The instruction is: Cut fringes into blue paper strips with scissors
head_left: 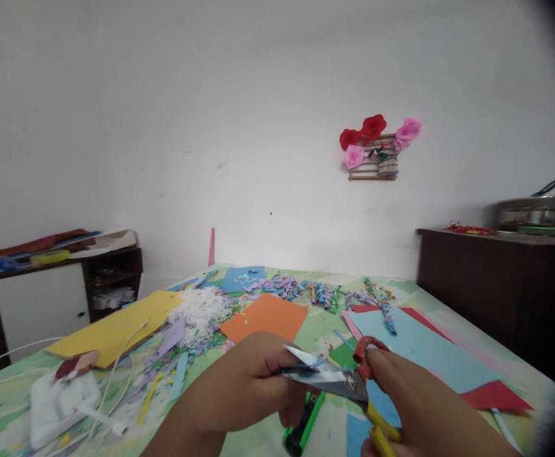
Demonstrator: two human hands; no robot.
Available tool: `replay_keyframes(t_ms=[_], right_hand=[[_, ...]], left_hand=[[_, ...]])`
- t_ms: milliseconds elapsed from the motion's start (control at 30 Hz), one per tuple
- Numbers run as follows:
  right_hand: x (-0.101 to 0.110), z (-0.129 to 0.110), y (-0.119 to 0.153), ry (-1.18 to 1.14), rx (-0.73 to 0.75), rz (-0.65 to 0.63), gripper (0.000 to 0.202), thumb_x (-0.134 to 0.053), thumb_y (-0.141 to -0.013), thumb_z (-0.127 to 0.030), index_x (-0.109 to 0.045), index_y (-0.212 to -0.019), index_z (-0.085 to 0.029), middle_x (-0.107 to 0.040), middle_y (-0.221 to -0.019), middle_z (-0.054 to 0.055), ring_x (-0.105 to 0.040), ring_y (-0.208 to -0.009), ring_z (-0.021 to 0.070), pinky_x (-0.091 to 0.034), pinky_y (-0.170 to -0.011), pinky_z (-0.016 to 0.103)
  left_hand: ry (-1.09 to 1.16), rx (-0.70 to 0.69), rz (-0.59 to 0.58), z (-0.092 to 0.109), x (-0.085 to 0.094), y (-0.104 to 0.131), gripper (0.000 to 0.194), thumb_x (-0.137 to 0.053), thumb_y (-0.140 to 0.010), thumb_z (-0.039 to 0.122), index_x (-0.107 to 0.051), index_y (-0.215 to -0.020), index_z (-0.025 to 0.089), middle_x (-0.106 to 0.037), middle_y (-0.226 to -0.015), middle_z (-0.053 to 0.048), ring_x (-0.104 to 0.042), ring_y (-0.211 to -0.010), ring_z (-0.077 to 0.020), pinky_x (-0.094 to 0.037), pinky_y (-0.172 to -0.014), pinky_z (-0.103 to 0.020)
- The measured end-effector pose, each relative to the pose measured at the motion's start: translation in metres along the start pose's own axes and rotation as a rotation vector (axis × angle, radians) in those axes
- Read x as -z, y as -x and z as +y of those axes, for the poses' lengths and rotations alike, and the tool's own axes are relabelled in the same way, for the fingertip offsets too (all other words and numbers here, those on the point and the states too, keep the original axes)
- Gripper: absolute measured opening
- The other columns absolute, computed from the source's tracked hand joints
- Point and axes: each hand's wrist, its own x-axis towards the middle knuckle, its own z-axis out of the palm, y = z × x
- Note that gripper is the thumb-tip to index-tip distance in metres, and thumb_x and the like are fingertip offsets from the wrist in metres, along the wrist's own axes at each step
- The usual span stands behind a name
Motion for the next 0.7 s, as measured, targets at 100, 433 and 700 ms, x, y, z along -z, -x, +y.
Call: replay_keyframes(t_ms=[100,433,700], right_hand=[[0.002,0.0,-0.001,-0.025,-0.027,-0.063,0.04,-0.065,-0.049,-0.015,-0.054,-0.087,-0.018,-0.06,-0.092,0.006,-0.055,-0.084,0.0245,-0.043,-0.07,0.032],[-0.002,-0.003,-0.003,-0.017,-0.046,-0.094,0.039,-0.057,-0.048,-0.009,-0.051,-0.086,-0.018,-0.058,-0.087,0.005,-0.055,-0.08,0.0223,-0.043,-0.069,0.031],[-0.001,-0.002,-0.004,0.047,-0.01,-0.069,0.044,-0.06,-0.048,-0.015,-0.055,-0.092,-0.016,-0.058,-0.102,0.011,-0.053,-0.096,0.0302,-0.044,-0.075,0.034]], left_hand=[[0.104,0.02,-0.033,-0.004,0.0,-0.003,0.021,-0.043,-0.07,0.017,-0.059,-0.058,0.014,-0.048,-0.044,0.004,-0.044,-0.04,-0.007,-0.038,-0.048,-0.018],[0.385,0.067,-0.242,-0.021,0.002,-0.002,0.033,-0.053,-0.073,0.042,-0.066,-0.067,0.013,-0.049,-0.044,0.002,-0.046,-0.039,-0.0074,-0.034,-0.041,-0.017],[0.076,-0.019,-0.082,-0.002,0.004,0.002,0.03,-0.043,-0.077,0.023,-0.054,-0.05,0.015,-0.049,-0.044,0.001,-0.051,-0.047,-0.0099,-0.042,-0.055,-0.021]])
